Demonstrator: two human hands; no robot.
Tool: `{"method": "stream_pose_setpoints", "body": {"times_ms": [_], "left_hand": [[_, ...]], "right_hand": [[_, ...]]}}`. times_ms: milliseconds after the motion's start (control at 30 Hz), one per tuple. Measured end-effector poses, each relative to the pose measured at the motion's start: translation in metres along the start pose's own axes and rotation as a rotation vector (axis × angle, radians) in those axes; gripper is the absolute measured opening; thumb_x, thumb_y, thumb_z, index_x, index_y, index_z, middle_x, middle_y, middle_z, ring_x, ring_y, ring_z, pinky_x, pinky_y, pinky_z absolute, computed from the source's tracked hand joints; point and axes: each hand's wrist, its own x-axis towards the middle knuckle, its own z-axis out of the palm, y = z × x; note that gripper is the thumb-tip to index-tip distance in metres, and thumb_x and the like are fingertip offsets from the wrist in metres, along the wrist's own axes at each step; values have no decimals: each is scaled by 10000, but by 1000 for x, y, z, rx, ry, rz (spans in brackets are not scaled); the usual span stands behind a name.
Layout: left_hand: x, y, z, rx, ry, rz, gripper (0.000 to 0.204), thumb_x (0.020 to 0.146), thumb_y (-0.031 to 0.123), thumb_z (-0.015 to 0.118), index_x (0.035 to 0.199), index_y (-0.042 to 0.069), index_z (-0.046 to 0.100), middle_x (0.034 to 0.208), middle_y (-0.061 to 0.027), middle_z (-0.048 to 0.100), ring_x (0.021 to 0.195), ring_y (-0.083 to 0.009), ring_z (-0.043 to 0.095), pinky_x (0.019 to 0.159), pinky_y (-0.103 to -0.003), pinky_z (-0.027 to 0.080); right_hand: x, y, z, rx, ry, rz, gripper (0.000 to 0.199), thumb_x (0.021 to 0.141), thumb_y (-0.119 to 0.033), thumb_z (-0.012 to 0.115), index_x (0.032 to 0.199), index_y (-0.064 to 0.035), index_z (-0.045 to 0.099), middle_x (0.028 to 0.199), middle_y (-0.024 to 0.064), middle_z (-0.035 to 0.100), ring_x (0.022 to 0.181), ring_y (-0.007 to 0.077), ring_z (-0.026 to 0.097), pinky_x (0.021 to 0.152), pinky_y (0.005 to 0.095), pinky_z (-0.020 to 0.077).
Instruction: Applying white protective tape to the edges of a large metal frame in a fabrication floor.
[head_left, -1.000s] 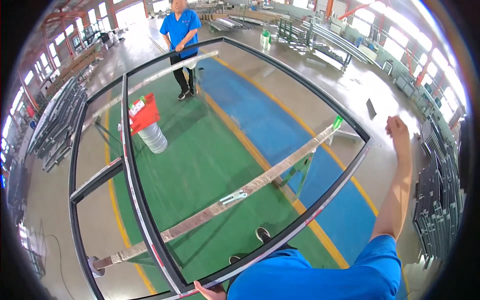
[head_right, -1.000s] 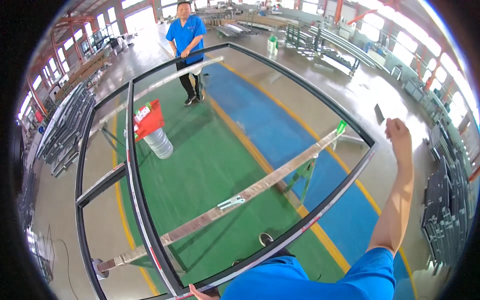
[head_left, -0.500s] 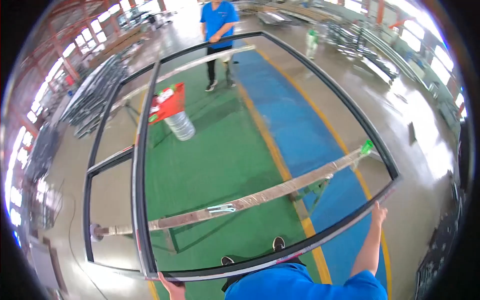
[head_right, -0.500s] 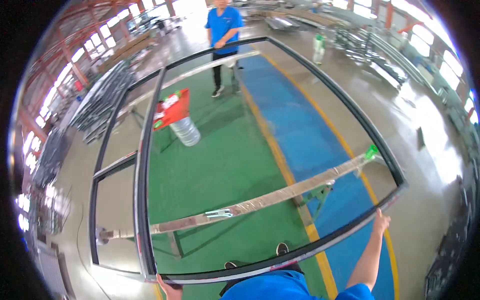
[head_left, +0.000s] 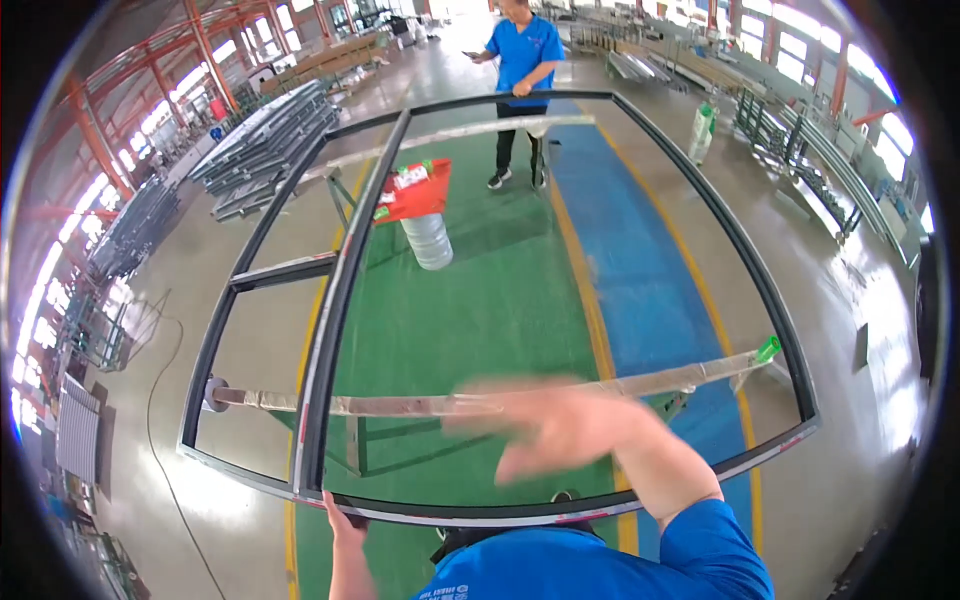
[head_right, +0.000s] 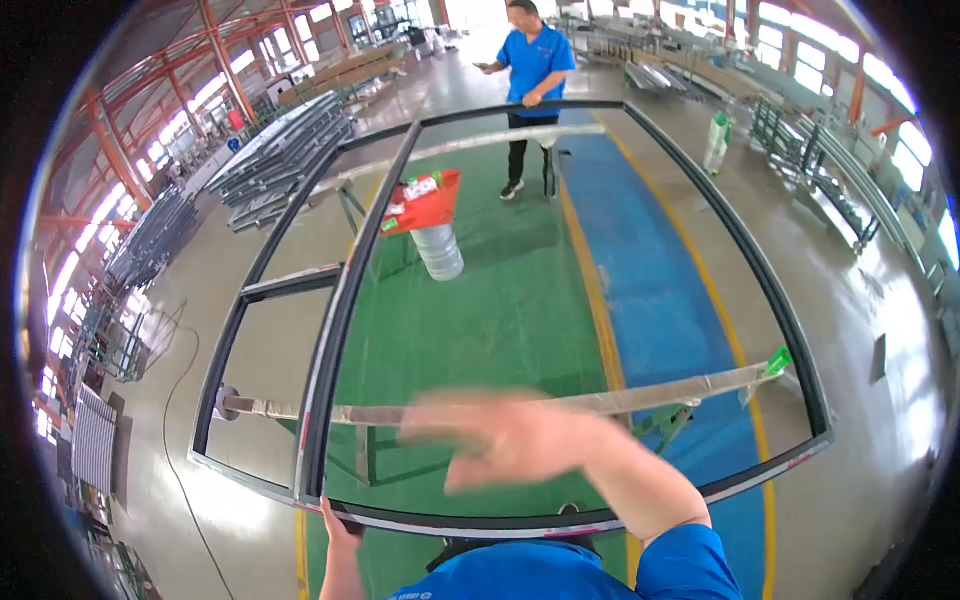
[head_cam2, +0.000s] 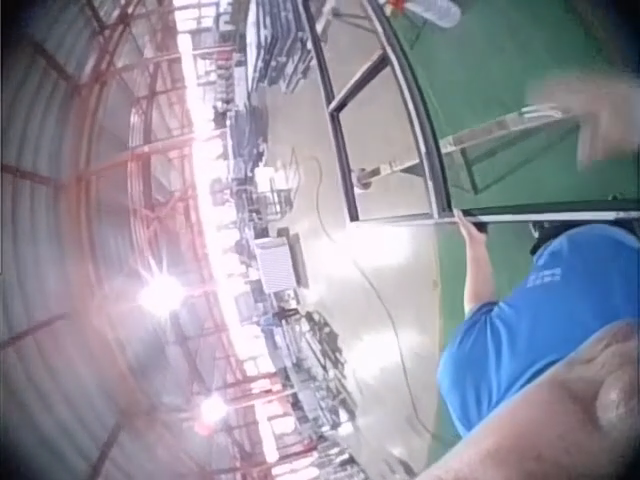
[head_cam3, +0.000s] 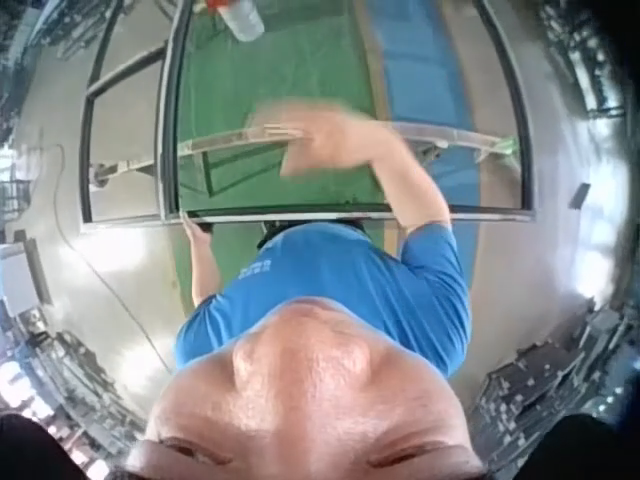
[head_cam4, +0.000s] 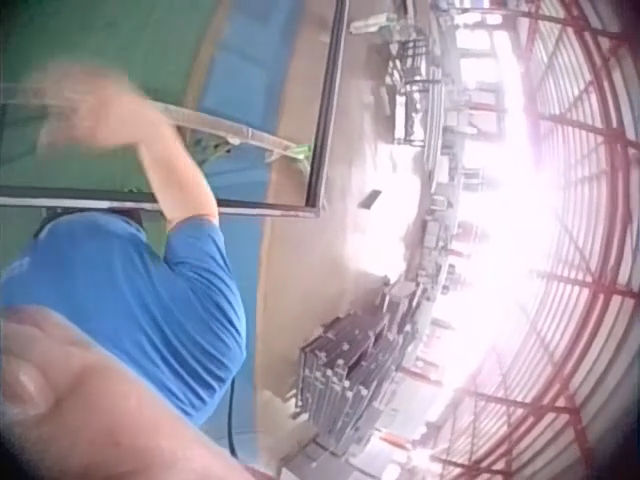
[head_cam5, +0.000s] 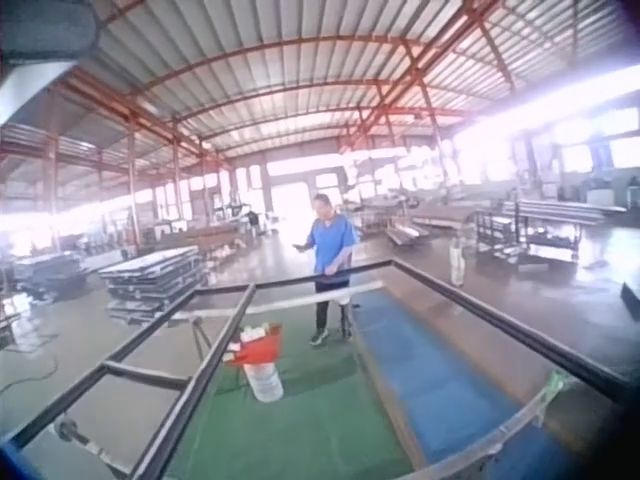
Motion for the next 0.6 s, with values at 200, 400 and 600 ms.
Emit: {"method": "stream_pose_setpoints", "body": {"times_ms": [200,400,600], "left_hand": [[-8,13,-2,84,-18,-145,878,768,803,546,1355,154,470,1209,-83,603,968,-279,610,885,-537,498],[37,88,-114,-112,431,-109,909,710,863,544,1108,47,501,915,-123,595,707,-249,540,640,-446,502],[122,175,-123,-221,209,44,867,799,837,439,1223,85,519,1103,-90,618,880,-283,604,762,-432,517]], "right_hand": [[45,65,151,56,-184,443,508,966,-408,559,1299,-25,548,1362,203,529,1248,364,513,1040,438,432],[-50,197,254,-327,-197,1186,679,927,-605,491,1233,-10,608,1209,243,625,1138,414,579,971,449,461],[-36,209,268,-209,-364,1372,738,931,-690,357,1108,-69,715,1227,217,630,1166,413,564,1002,464,435]]}}
